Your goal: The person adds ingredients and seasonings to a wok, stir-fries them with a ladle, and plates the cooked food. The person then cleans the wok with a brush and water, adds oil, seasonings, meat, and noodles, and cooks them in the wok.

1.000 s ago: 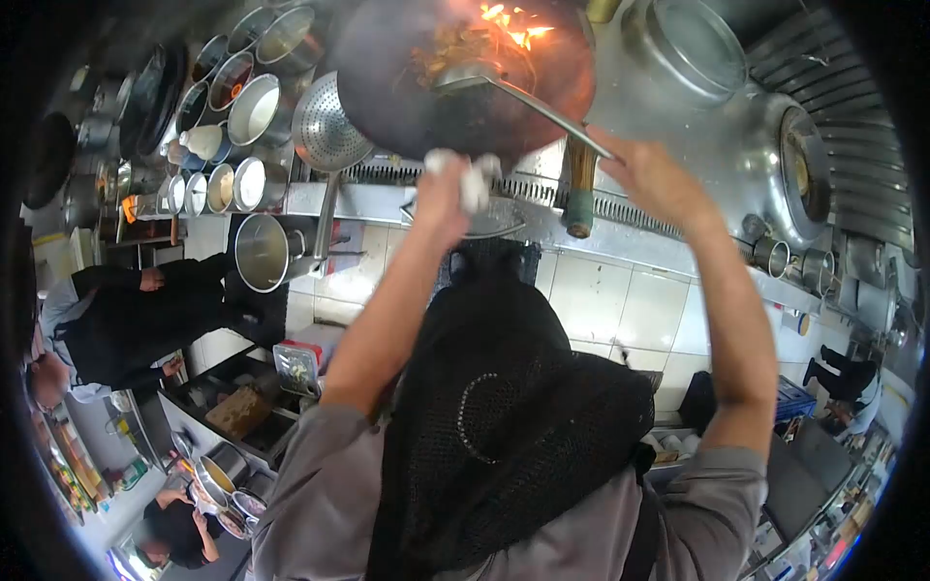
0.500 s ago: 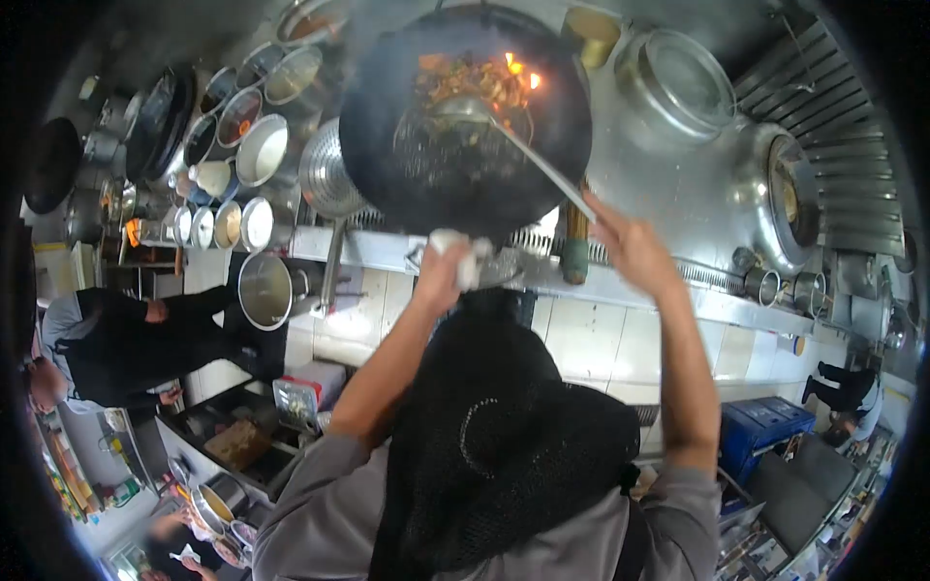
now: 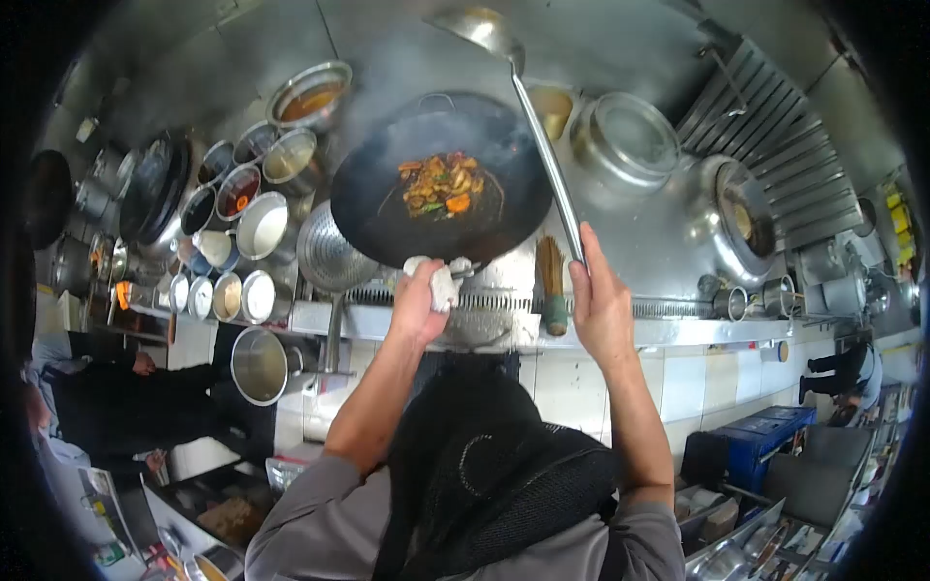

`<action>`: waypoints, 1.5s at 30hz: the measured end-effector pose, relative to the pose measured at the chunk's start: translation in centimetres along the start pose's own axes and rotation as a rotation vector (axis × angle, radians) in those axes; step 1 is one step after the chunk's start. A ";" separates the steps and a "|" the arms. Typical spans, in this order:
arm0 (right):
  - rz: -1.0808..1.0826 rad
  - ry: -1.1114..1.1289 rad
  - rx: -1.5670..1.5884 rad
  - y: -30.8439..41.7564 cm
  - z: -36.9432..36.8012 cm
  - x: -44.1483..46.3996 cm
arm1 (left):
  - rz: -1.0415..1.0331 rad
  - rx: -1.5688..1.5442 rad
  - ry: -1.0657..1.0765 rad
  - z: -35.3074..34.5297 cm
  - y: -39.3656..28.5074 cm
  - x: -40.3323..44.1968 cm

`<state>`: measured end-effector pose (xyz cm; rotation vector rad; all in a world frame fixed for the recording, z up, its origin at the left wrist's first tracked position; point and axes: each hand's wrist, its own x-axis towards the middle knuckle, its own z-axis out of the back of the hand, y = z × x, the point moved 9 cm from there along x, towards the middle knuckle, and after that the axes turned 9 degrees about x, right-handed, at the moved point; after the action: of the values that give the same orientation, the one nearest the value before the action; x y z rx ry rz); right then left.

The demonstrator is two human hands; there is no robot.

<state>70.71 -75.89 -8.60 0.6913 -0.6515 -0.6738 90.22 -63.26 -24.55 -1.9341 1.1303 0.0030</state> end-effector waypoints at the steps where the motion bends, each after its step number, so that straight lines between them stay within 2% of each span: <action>1: 0.093 -0.073 0.002 1.9 0.6 0.6 | -0.034 -0.027 -0.014 -0.5 -0.7 -0.5; 3: 0.110 -0.145 0.002 2.6 0.0 1.2 | -0.155 0.096 -0.045 1.1 0.3 0.2; 5: -0.123 -0.083 -0.126 -0.5 -3.3 1.1 | -0.341 0.241 -0.026 2.5 1.2 0.5; 7: -0.241 0.156 -0.161 -4.0 -7.7 0.3 | -0.460 0.558 -0.076 4.3 1.2 0.3; 8: -0.079 0.097 -0.041 -4.9 -10.1 -1.1 | -0.669 0.818 -0.184 3.8 -0.8 -1.1; 9: 0.074 0.048 0.072 -2.5 -10.9 -2.0 | -0.662 0.818 -0.188 3.9 -1.2 -1.1; 10: -0.510 0.313 0.557 -6.0 -14.3 -4.3 | -0.502 0.758 -0.170 4.9 -0.2 -0.7; 11: -0.826 0.317 0.913 -1.9 -14.3 -5.2 | -0.337 0.701 -0.150 6.0 1.1 -0.6; 12: -0.950 0.322 1.044 -1.7 -14.5 -5.3 | -0.292 0.698 -0.185 7.5 2.0 -0.1; 13: -1.075 0.321 1.176 -1.8 -14.8 -5.7 | -0.232 0.515 -0.120 7.2 2.2 -0.8; 14: -1.112 0.361 1.304 -1.1 -14.9 -5.7 | -0.136 0.479 -0.142 8.0 2.8 -1.5; 15: -1.244 0.339 1.369 -2.3 -15.6 -6.6 | -0.051 0.438 -0.163 8.6 3.2 -2.0; 16: -1.264 0.366 1.431 -3.4 -16.2 -7.4 | -0.028 0.430 -0.177 8.9 3.4 -2.4; 18: -1.283 0.390 1.494 -3.4 -15.8 -8.0 | 0.145 0.124 -0.064 8.1 4.9 -2.8; 19: -1.224 0.411 1.491 -2.3 -15.0 -7.5 | 0.209 0.112 -0.014 7.6 5.0 -1.5; 20: -1.168 0.433 1.489 -1.6 -14.7 -7.1 | 0.210 0.114 0.049 6.6 4.6 0.8; 21: -1.208 0.362 1.515 -2.7 -14.8 -7.6 | 0.220 0.114 0.104 6.3 4.8 1.6; 23: -1.029 0.449 1.581 -1.2 -13.3 -6.8 | 0.186 0.084 0.039 4.5 2.6 -0.6; 25: -0.996 0.437 1.513 -1.5 -12.3 -5.3 | 0.168 0.066 -0.016 4.1 1.6 0.0; 27: -0.998 0.418 1.481 -1.7 -11.9 -5.5 | 0.309 0.049 0.080 5.2 3.1 1.7; 28: -1.017 0.429 1.404 -1.5 -11.2 -5.5 | 0.271 -0.051 0.026 5.9 2.8 2.4; 31: -1.090 0.475 1.299 -1.6 -8.3 -5.9 | 0.292 -0.036 0.077 7.6 2.3 2.3; 32: -1.141 0.505 1.277 -1.7 -7.7 -6.0 | 0.249 0.039 -0.012 7.9 1.3 1.9; 33: -1.129 0.514 1.281 -1.4 -7.2 -5.5 | 0.236 0.042 -0.012 8.2 1.4 1.8; 35: -1.298 0.546 1.130 -1.8 -6.9 -5.5 | -0.076 0.354 -0.158 10.9 -0.2 2.7; 36: -1.310 0.572 1.084 -0.7 -7.1 -4.8 | -0.129 0.549 -0.065 12.4 0.5 3.9; 37: -1.295 0.574 1.086 -0.5 -7.4 -3.9 | -0.282 0.668 -0.018 12.5 -0.5 3.4; 39: -1.360 0.541 1.073 -0.4 -7.7 -2.4 | -0.485 0.823 0.023 13.5 -0.6 3.0; 41: -1.313 0.575 1.099 1.2 -7.3 -0.8 | -0.560 0.955 -0.025 13.5 -0.9 1.9; 43: -1.237 0.680 1.297 3.8 -6.4 0.0 | -0.536 0.999 -0.055 13.5 -0.6 1.7; 44: -1.194 0.583 1.369 4.2 -5.8 0.6 | -0.522 0.936 -0.054 13.3 -0.5 1.6; 45: -1.200 0.584 1.371 3.9 -6.0 0.4 | -0.506 0.873 -0.056 13.2 -0.4 1.4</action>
<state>76.56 -71.79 -9.18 2.5510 0.0333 -0.9757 96.52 -55.19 -33.09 -1.3449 0.4381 -0.6051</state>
